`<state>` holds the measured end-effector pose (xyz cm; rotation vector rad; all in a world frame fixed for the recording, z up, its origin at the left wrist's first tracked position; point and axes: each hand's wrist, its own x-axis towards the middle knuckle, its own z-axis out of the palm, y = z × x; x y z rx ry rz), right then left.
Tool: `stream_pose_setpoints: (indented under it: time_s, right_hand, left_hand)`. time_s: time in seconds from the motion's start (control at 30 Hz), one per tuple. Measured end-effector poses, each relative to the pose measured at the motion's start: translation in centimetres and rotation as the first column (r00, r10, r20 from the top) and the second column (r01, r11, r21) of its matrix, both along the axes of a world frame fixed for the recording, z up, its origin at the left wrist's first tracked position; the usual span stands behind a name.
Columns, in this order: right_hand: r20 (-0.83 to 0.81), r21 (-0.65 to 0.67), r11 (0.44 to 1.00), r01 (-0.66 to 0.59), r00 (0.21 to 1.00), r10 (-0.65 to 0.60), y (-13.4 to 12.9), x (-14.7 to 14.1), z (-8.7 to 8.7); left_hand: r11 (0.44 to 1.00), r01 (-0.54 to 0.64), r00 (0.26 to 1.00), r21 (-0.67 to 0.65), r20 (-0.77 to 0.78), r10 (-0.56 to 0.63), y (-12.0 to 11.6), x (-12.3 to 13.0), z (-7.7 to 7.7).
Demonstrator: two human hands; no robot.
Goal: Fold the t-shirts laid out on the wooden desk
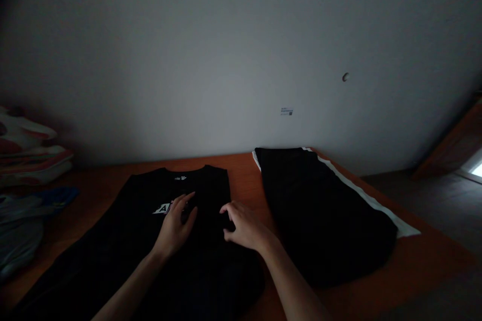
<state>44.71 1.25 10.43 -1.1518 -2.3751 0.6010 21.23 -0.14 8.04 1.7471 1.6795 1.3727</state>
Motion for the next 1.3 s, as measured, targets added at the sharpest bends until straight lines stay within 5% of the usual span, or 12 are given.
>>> stream_pose_setpoints:
  time_s: [0.13, 0.27, 0.4, 0.53, 0.7, 0.9, 1.3]
  right_hand:
    - [0.038, 0.052, 0.997, -0.051, 0.998, 0.049, -0.2, -0.3, -0.1]
    - [0.089, 0.112, 0.992, -0.056, 0.995, 0.046, -0.2, -0.4, 0.2]
    - [0.098, 0.161, 0.982, -0.097, 0.992, 0.081, 0.1, -0.3, 0.1]
    - [0.07, 0.201, 0.971, -0.129, 0.991, 0.117, 0.2, -0.4, -0.1]
    - [0.034, 0.196, 0.969, -0.152, 0.988, 0.148, 0.0, -0.6, 0.0]
    - [0.015, 0.179, 0.972, -0.152, 0.988, 0.151, 0.0, -0.7, -0.3]
    - [0.005, 0.128, 0.979, -0.16, 0.987, 0.161, -0.2, -0.8, -0.2]
  left_hand:
    - [1.0, -0.02, 0.998, -0.019, -0.052, 0.019, -0.2, -0.2, -0.2]
    - [0.997, -0.081, 0.917, 0.006, -0.39, 0.077, -0.5, -0.6, -0.1]
    - [0.997, 0.07, 0.853, 0.02, -0.52, -0.049, -0.9, -0.4, 0.7]
    - [0.996, 0.08, 0.892, -0.038, -0.443, -0.088, -1.0, -0.2, 0.2]
    - [0.981, -0.172, 0.895, -0.092, -0.43, 0.116, -0.3, -1.5, -1.2]
    - [0.954, -0.264, 0.864, -0.141, -0.475, 0.169, 1.0, -3.3, -0.2]
    - [0.982, -0.148, 0.94, -0.119, -0.326, 0.102, 2.6, -5.4, -0.6]
